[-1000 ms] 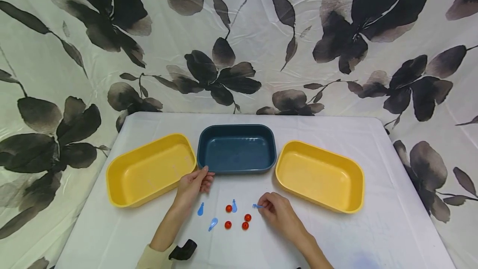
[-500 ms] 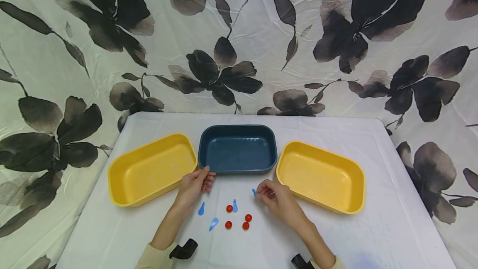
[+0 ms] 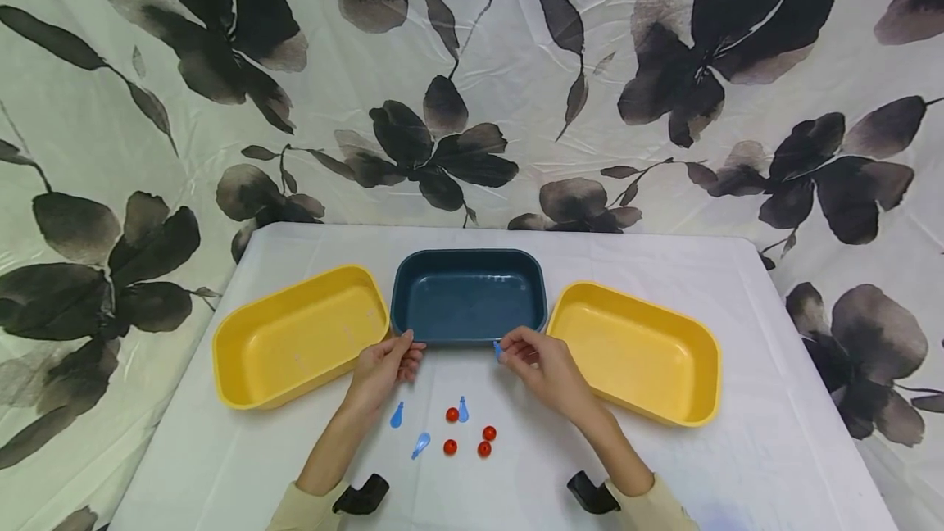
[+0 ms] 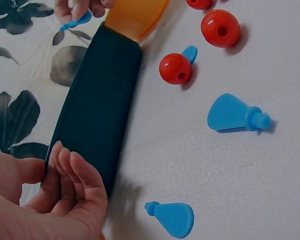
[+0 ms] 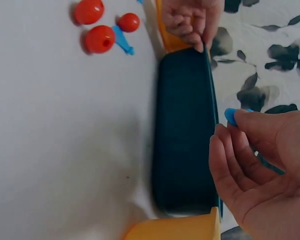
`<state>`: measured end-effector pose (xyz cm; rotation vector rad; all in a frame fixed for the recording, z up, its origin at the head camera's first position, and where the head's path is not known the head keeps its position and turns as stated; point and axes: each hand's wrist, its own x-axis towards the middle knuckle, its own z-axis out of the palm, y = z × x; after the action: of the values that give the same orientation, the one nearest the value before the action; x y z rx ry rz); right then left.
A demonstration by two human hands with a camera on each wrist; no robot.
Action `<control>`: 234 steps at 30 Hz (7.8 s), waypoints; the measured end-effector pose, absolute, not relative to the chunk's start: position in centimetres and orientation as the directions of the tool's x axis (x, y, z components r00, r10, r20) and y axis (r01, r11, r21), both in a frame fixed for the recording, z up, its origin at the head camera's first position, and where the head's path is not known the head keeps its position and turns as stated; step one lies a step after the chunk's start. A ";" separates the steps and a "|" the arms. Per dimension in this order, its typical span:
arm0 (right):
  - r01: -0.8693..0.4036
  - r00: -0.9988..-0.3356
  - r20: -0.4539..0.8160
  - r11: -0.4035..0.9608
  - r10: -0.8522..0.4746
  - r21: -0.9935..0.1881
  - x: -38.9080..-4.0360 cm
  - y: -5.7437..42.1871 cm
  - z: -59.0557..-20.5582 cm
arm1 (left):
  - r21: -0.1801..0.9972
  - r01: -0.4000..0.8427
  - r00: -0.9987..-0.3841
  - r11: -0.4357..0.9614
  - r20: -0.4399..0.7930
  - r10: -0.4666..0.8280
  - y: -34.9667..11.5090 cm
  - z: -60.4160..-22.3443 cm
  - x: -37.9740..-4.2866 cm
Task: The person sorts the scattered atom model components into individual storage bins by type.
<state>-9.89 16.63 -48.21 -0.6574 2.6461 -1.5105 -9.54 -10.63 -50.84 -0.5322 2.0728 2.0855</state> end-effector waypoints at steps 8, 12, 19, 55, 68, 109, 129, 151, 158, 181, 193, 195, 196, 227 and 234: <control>-0.241 -0.941 0.100 0.430 -0.325 -0.870 -11.8 16.2 -47.4 | 0.940 -0.340 -0.929 -0.032 -0.341 -0.140 -10.7 -51.0 -9.6; -0.198 -0.948 0.071 0.399 -0.311 -0.895 -12.6 16.0 -47.1 | 0.939 -0.343 -0.928 -0.035 -0.345 -0.140 -10.8 -51.2 -9.6; -0.130 -0.958 0.007 0.413 -0.287 -0.901 -14.0 15.4 -47.0 | 0.940 -0.339 -0.931 -0.039 -0.341 -0.130 -10.8 -51.4 -9.6; -0.177 -0.933 -0.087 0.655 -0.350 -0.735 -19.2 12.1 -49.5 | 0.938 -0.341 -0.930 -0.065 -0.347 -0.119 -10.8 -51.1 -9.6; -0.194 -0.923 -0.114 0.700 -0.367 -0.687 -19.5 12.0 -49.6 | 0.936 -0.347 -0.928 -0.064 -0.353 -0.121 -10.7 -50.8 -9.6; -0.205 -0.962 0.072 0.518 -0.265 -0.831 -14.2 13.4 -47.1 | 0.938 -0.344 -0.929 -0.051 -0.347 -0.131 -10.9 -51.6 -9.8; -0.238 -0.941 0.089 0.453 -0.325 -0.859 -10.8 13.6 -47.5 | 0.930 -0.364 -0.920 -0.050 -0.367 -0.136 -10.7 -51.1 -9.8; -0.257 -0.897 0.049 0.427 -0.440 -0.867 -8.6 13.0 -51.0 | 0.933 -0.358 -0.924 -0.040 -0.360 -0.133 -10.6 -51.1 -9.7; -0.230 -0.868 -0.009 0.418 -0.496 -0.879 -8.1 12.6 -51.9 | 0.935 -0.351 -0.926 -0.045 -0.354 -0.132 -10.6 -51.1 -9.7; -0.238 -0.848 -0.095 0.534 -0.522 -0.811 -7.6 11.4 -52.1 | 0.938 -0.339 -0.928 -0.068 -0.345 -0.137 -10.5 -51.3 -9.8; -0.236 -0.869 -0.040 0.483 -0.493 -0.843 -7.8 11.7 -51.8 | 0.939 -0.337 -0.931 -0.074 -0.344 -0.123 -10.6 -51.1 -9.8; -0.233 -0.875 -0.037 0.488 -0.482 -0.841 -7.8 11.7 -51.8 | 0.939 -0.336 -0.932 -0.079 -0.343 -0.119 -10.6 -51.0 -9.8; -0.232 -0.877 -0.037 0.491 -0.479 -0.840 -7.9 11.7 -51.8 | 0.939 -0.335 -0.932 -0.080 -0.342 -0.118 -10.6 -51.0 -9.8; -0.295 -0.868 0.099 0.346 -0.486 -0.890 -9.8 12.6 -49.5 | 0.938 -0.341 -0.931 -0.060 -0.346 -0.120 -10.8 -51.2 -9.6; -0.313 -0.867 0.119 0.342 -0.484 -0.886 -10.8 12.8 -48.4 | 0.936 -0.345 -0.928 -0.068 -0.351 -0.127 -10.8 -51.2 -9.6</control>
<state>-10.80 12.79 -48.42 -0.7298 2.4343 -1.5500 -9.59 -10.83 -51.22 -0.5208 2.0330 2.1263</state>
